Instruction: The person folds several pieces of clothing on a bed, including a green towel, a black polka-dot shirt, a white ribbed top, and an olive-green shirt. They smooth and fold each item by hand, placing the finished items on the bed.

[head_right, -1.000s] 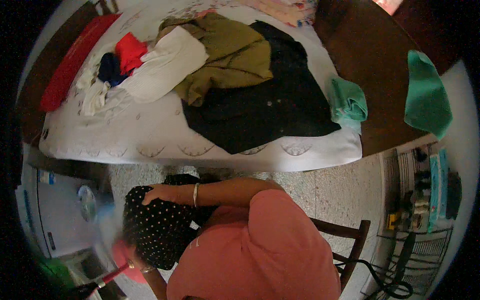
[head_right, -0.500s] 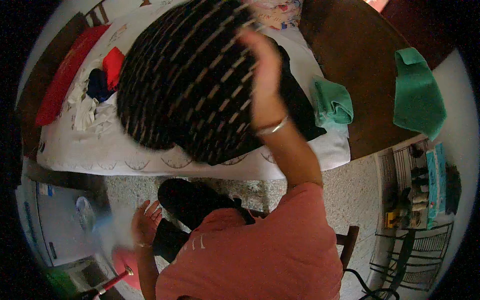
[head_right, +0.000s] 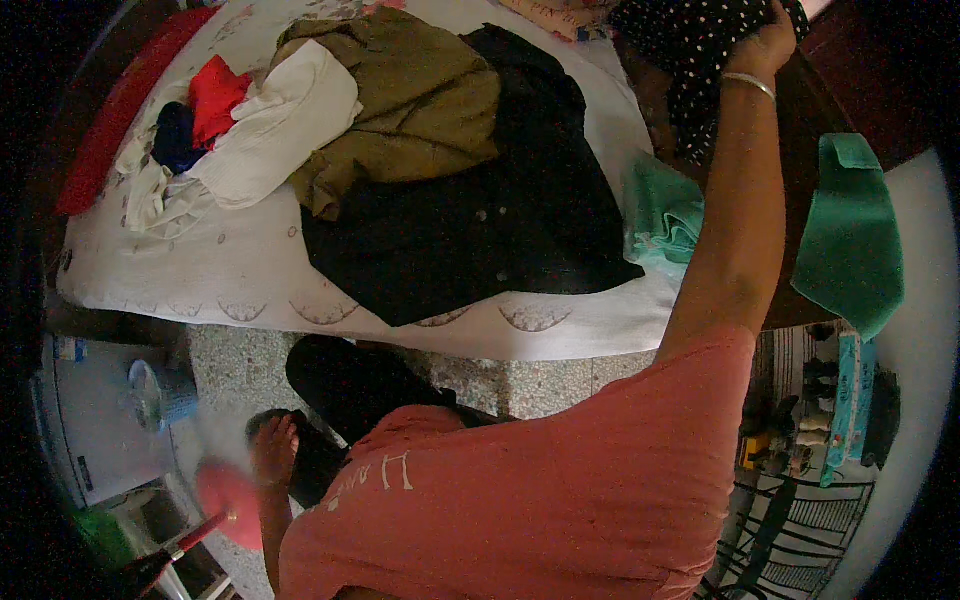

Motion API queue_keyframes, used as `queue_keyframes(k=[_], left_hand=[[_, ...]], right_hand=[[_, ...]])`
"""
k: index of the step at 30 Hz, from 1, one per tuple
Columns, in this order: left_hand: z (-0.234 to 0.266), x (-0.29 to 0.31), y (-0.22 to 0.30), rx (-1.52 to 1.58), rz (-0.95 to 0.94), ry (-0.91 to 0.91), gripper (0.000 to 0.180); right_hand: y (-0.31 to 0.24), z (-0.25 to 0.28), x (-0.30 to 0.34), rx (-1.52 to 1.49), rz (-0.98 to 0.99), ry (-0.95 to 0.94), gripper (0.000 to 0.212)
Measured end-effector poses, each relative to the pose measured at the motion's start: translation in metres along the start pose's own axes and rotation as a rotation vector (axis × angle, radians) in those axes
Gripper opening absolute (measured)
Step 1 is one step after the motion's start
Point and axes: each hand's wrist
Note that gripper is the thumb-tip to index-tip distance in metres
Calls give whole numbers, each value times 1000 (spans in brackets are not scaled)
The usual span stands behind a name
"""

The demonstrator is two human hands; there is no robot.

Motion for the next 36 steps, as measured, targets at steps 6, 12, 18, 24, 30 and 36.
queue_keyframes(k=[6,12,18,24,30,36], left_hand=[[-15,7,-3,19,4,21,36],[-14,7,-1,4,-3,67,36],[14,-14,-4,30,-24,11,37],[-23,-1,0,77,-1,40,39],[-23,-3,0,86,24,62,34],[2,-13,-1,104,23,-77,35]], right_hand=[[10,-19,7,228,41,58,35],[10,-30,18,247,-4,139,38],[9,-25,32,163,-112,259,43],[40,11,110,204,-322,389,49],[102,89,192,1862,-437,-292,28],[88,-48,230,949,-69,-258,31]])
Point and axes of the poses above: each hand's wrist, its own x-axis away from the middle knuckle, its own z-axis out of the back of the hand, y = z × x, and after that the axes turned 11 degrees about z, right-handed
